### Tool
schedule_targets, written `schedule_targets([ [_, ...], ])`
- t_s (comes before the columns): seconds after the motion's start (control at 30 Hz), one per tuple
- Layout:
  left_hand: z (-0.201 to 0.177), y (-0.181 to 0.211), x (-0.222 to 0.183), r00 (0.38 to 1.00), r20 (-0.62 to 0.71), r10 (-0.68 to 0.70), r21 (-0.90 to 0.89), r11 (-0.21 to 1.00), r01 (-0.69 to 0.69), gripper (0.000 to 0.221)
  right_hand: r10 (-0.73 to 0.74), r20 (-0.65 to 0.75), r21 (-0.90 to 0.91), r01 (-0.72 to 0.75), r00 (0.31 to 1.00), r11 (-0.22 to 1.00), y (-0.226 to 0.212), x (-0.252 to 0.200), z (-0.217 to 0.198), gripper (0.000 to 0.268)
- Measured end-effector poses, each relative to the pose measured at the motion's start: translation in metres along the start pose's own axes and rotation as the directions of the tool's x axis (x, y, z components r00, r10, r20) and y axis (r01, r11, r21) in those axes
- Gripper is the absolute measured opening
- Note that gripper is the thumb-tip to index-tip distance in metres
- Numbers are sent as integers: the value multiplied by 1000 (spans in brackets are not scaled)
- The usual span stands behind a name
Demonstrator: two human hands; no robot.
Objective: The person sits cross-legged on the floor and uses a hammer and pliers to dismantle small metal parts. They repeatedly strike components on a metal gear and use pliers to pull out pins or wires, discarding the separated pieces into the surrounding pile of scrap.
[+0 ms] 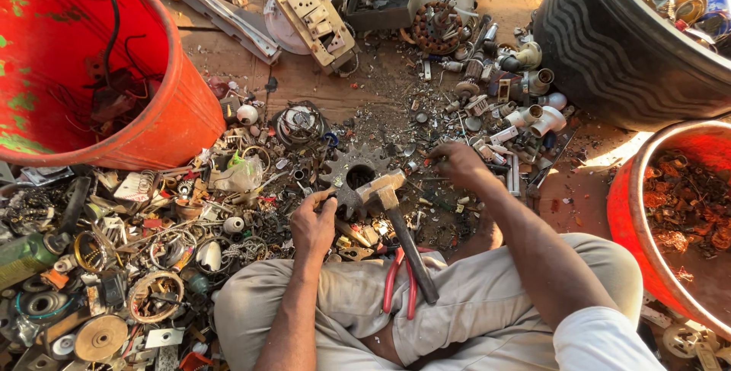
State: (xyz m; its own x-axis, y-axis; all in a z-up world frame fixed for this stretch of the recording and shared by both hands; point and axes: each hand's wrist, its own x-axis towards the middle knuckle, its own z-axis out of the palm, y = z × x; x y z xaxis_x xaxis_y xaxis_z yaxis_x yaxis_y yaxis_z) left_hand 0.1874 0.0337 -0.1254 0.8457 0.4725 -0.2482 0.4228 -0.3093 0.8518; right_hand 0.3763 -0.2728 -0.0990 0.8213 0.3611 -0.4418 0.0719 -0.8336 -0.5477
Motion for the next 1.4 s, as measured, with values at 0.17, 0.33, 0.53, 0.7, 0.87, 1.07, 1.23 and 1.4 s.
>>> schedule_targets([
  [0.17,1,0,-1,1000,-1,-18,11,1000,18,31,21,82,542,-62,996,838,0,-7,-7,34],
  [0.33,2,-6,1,999,-40,9,-10,1000,-10,30,-151,45,694,78,988,716,-28,-27,0,29],
  [0.53,2,-11,2,999,-48,-21,-3,1000,21,26,-159,64,715,66,985,696,-62,-74,4,27],
  [0.7,1,-10,-1,1000,-19,14,-19,1000,-14,27,-136,95,684,35,986,729,-69,-88,15,26],
  [0.87,1,-6,-4,980,-34,195,-30,980,-196,32,-156,128,786,-4,979,618,-67,-83,31,29],
  [1.07,-8,19,-18,962,238,137,-251,965,-76,40,-151,109,578,60,983,814,-77,-84,38,27],
  [1.23,-7,44,-37,885,379,272,-335,931,-142,42,-278,40,207,264,960,942,-111,-105,50,24],
  [1.4,-5,38,-33,862,361,355,-419,888,-190,23,-286,41,217,271,957,938,-125,-112,55,29],
])
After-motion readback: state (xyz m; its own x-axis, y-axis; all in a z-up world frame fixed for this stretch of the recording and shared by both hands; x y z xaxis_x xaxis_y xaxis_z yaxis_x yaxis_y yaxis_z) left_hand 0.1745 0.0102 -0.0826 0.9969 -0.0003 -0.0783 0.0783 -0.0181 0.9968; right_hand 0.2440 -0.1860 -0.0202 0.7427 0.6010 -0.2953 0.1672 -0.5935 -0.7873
